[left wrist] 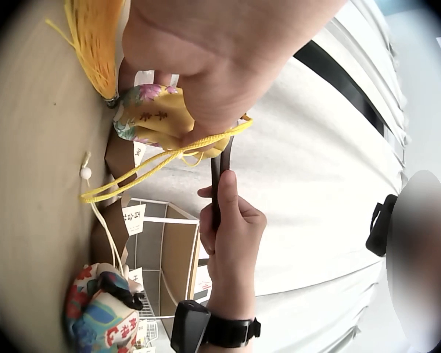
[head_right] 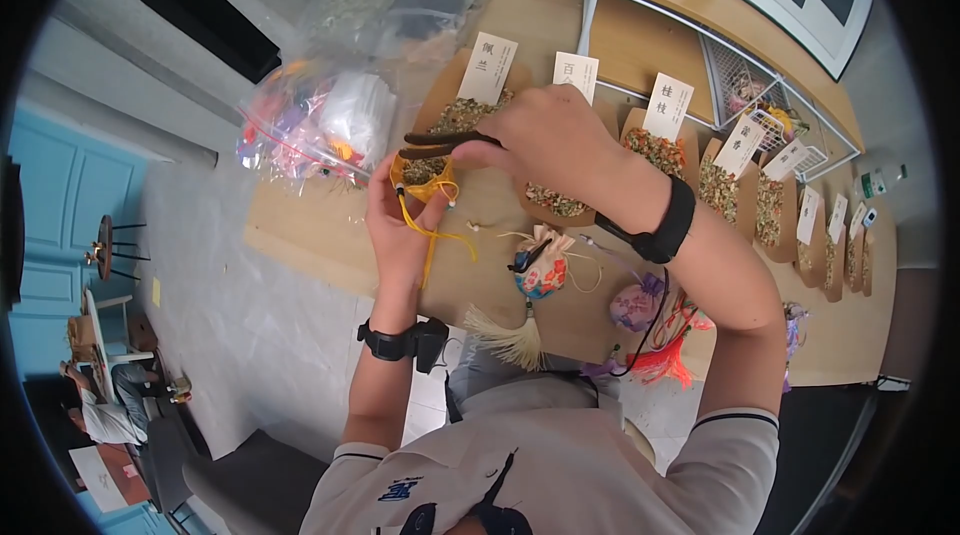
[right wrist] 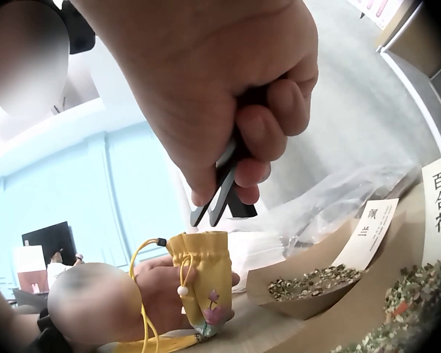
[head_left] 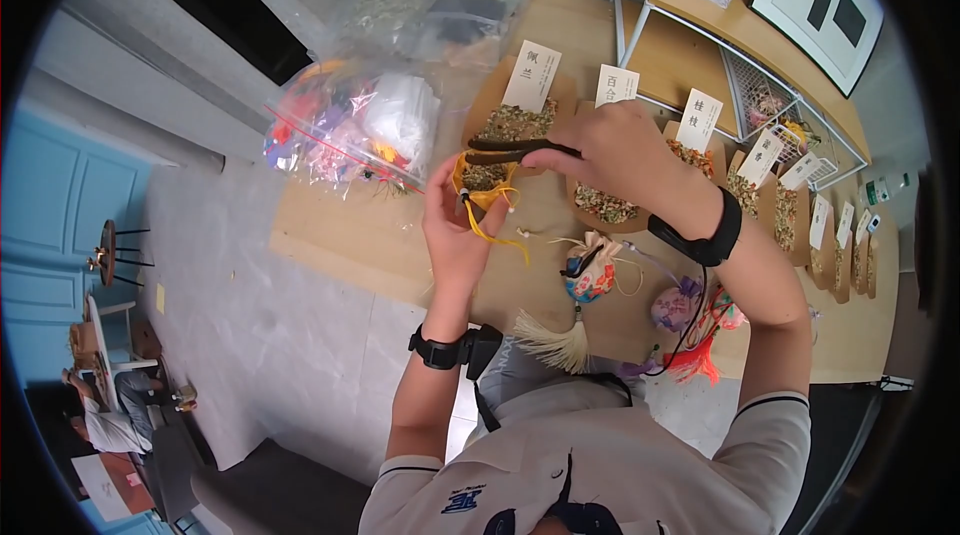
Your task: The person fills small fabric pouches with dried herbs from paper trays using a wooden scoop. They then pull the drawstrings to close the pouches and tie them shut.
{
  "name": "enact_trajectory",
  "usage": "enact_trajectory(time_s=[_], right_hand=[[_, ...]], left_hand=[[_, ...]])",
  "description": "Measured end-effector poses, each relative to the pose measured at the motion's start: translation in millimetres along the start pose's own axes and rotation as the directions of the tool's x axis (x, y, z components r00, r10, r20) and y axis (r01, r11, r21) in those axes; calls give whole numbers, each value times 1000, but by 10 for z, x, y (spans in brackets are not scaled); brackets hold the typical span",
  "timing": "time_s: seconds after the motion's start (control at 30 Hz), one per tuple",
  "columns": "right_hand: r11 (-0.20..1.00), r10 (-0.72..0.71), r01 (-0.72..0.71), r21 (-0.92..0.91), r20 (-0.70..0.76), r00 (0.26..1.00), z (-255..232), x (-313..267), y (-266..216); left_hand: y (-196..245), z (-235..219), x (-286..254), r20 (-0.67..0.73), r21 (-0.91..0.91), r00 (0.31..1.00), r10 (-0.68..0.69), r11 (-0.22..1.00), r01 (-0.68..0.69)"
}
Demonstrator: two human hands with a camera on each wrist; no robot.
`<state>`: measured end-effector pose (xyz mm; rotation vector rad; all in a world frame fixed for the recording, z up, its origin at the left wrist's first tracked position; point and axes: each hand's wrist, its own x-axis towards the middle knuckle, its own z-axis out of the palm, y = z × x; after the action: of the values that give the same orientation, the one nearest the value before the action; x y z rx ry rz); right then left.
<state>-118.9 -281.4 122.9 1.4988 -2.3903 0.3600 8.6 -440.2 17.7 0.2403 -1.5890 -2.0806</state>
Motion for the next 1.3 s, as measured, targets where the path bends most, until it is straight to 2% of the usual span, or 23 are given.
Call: enact_trajectory(time_s=[0.07,0.17,0.27,0.37,0.47,0.6,0.67,0.87,0.97,1.07,1.17,1.27,1.3], right_hand=[[1000,-10,10,4,41,999,34,-16,13],[989,104,-114,95,101,989,-9,9,102],[951,307,-307,-36,216,927,38,115,281],[974,221,-211,-79,139,965,379,46,447],[978,202,-186,-92,225,953,552,29,489],[983,131,-95,-157,237,963,574,1,400],[979,115,-70,-193,232,966,556,-6,371],[967,133,-72,-246,241,961,599,-61,397],[959,179,-138,-248,150,972,434,-70,303],[985,149,-145,95,-34,988,143,-109,-17],[953,111,-135,272,102,989,99,-189,-381],[940,89,-160,301,238,967,200,-210,-527],[928,106,-175,329,218,970,214,-220,-550]], left_hand=[[-8,1,3,6,3,1000,27,1000,-27],[-25,-11,-5,-3,-8,1000,13,1000,-13],[-17,-17,-33,-34,6,999,-4,1000,5],[-33,-37,-53,-58,44,998,37,998,-35],[-8,-34,-83,-40,83,995,90,993,-87],[65,-21,-129,9,226,987,159,961,-157],[28,-42,-136,0,190,993,120,975,-118],[-17,-64,-176,14,152,996,91,984,-92],[-109,-99,-187,11,194,992,125,973,-125],[-105,-104,-193,8,246,986,164,956,-161],[-141,-106,-206,-12,331,972,237,918,-219],[-64,-91,-240,13,483,956,292,835,-262],[-10,-80,-262,28,537,952,304,799,-271]])
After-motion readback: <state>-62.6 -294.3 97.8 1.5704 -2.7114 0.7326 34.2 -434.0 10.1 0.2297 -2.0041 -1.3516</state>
